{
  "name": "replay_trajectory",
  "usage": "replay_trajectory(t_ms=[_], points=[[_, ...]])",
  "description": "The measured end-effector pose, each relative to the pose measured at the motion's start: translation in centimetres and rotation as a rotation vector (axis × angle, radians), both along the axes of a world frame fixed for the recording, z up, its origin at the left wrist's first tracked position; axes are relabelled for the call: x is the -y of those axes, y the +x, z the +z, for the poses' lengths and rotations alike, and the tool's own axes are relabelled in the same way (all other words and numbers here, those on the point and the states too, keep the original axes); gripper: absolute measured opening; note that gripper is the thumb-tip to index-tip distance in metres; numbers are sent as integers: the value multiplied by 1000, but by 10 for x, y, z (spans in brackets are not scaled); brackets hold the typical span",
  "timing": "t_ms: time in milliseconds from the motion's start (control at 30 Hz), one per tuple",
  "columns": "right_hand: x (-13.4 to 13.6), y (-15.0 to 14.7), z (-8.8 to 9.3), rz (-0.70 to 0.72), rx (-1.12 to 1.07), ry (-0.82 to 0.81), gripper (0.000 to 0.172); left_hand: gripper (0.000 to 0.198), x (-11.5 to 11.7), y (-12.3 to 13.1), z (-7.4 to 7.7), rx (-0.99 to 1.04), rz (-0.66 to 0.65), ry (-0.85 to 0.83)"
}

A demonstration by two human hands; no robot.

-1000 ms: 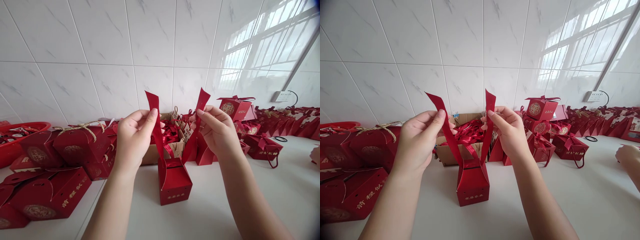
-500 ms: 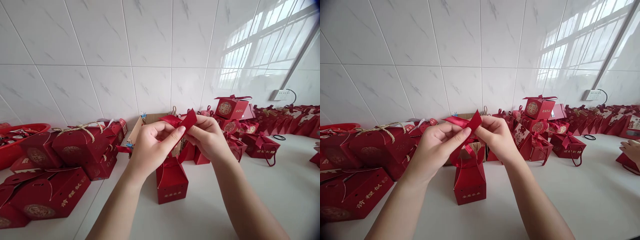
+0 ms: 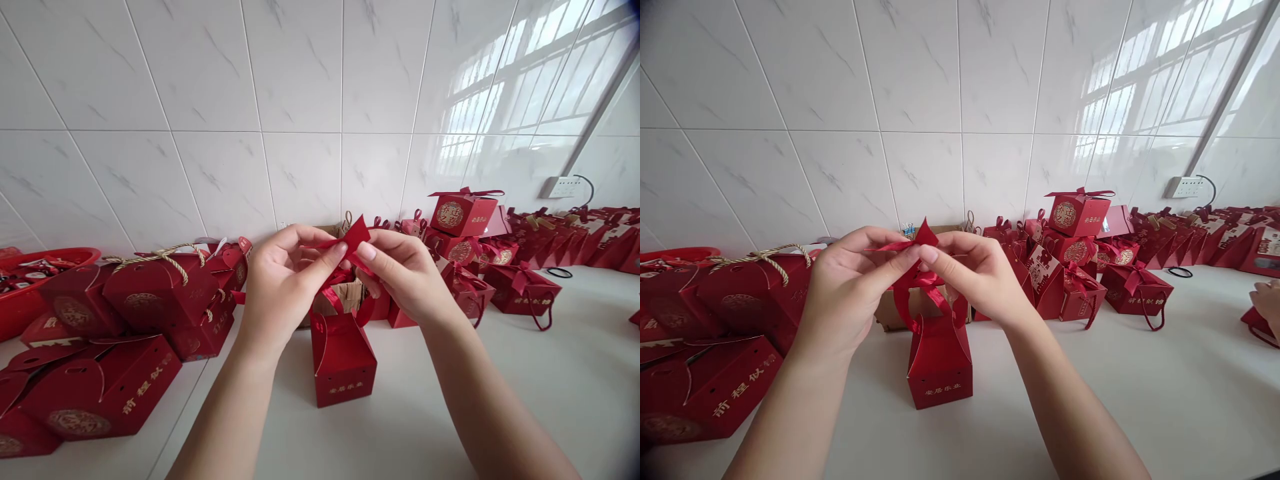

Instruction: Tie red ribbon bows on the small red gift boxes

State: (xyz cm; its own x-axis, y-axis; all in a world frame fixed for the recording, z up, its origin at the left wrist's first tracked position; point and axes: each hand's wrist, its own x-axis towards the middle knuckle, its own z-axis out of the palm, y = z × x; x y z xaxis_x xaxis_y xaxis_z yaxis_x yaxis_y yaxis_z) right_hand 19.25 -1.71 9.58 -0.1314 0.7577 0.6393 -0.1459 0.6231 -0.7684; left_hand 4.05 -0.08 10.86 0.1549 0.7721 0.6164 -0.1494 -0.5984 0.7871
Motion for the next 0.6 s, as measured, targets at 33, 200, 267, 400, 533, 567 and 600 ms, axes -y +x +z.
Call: replay_trajectory(t_ms=[33,200,267,400,533,567,600], points=[[0,-1,0,-6,-10,0,14,13,0,0,0,-12,11,3],[-6,0,-4,9,-50,-26,11,13,1,-1,0,-69,45,11],[-9,3,-6,33,-58,-28,12,13,0,-3,2,-111,0,-24],[-13,8,-7,18,-49,-4,11,18,-5,-11,4,-339,-179,-152],[-9,16,-5,-50,77,103,11,21,-11,-18,4,-511,-225,-233],[-7,18,-4,-75,140,146,11,20,-12,-18,3,-524,-206,-232],[-5,20,-3,-113,218,198,11,19,-12,-19,3,-535,-181,-226]])
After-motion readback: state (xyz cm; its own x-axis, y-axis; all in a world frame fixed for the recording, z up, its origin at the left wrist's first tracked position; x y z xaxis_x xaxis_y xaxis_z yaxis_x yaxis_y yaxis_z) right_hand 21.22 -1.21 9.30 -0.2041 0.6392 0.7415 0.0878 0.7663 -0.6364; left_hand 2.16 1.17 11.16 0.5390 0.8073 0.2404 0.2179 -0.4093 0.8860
